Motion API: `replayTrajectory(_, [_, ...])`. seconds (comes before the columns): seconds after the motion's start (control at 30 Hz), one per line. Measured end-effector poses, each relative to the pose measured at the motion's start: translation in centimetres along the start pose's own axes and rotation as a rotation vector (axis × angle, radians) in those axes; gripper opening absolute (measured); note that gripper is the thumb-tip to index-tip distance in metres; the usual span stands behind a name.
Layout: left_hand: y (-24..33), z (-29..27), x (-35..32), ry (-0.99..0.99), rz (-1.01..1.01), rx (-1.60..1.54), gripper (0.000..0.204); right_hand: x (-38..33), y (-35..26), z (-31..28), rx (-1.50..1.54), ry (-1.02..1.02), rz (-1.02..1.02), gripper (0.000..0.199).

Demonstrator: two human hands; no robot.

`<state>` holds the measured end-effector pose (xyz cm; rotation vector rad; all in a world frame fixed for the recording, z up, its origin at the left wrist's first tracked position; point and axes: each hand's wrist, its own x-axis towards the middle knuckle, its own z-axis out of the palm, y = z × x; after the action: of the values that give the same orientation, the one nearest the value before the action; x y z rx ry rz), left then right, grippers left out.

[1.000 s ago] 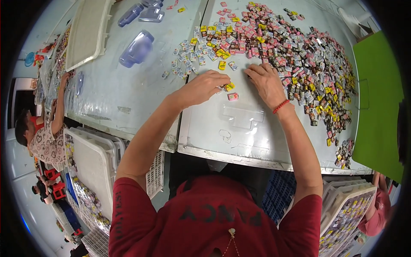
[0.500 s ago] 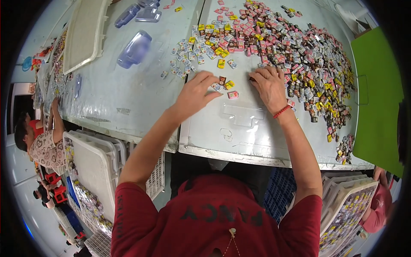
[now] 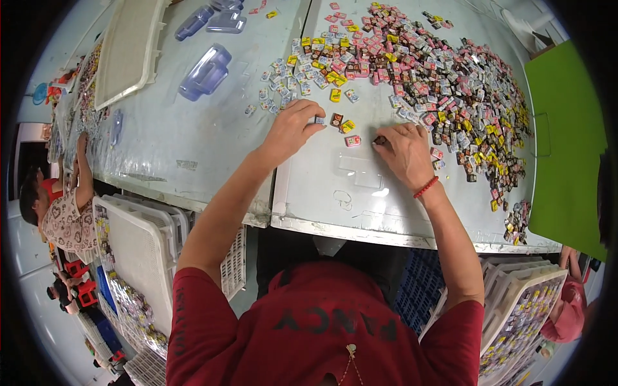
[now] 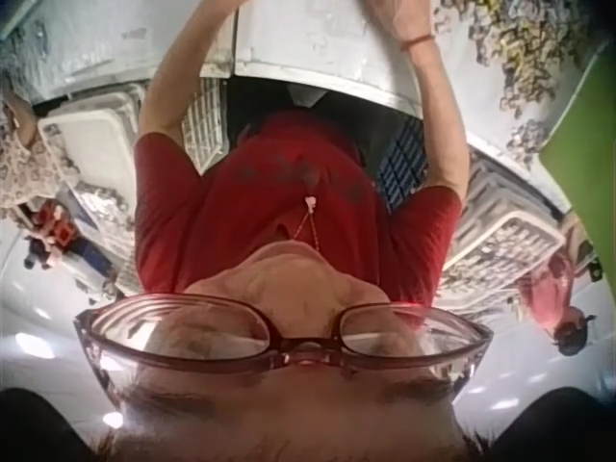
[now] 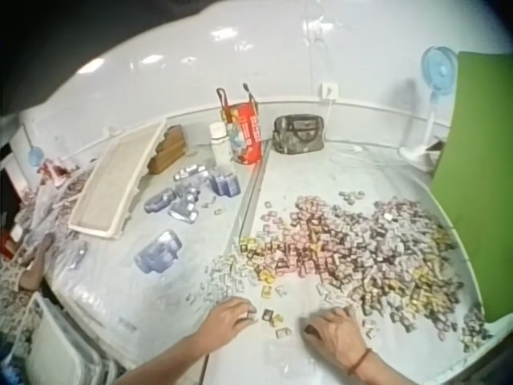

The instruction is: Sorting and arranging small colorful square items into a grid on a table surface.

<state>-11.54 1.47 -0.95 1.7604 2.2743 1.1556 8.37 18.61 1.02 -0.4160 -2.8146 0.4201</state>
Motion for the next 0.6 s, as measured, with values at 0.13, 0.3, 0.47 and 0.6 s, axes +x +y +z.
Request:
replayTrajectory(0.13, [-0.5, -0.5, 1.1, -0.189, 0.013, -0.035, 0.027, 0.2, -1.4, -0.3, 0.045, -0.053, 0.021, 0.021])
replayTrajectory(0.3, [-0.3, -0.2, 2.4, -0.292, 0.026, -0.042, 0.037, 1.1, -2.1, 0.3, 0.079, -0.138, 0.038, 0.022])
replayTrajectory(0.47, [-0.1, 0.3, 2.3, -0.319, 0.054, -0.062, 0.043, 1.8, -1.4, 1.1, 0.116, -0.076, 0.067, 0.022])
replayTrajectory(0.6, [-0.3, -1.5, 1.9, -0.252, 0.073, -0.053, 0.043, 1.3, -1.6, 0.2, 0.143, -0.026, 0.063, 0.023])
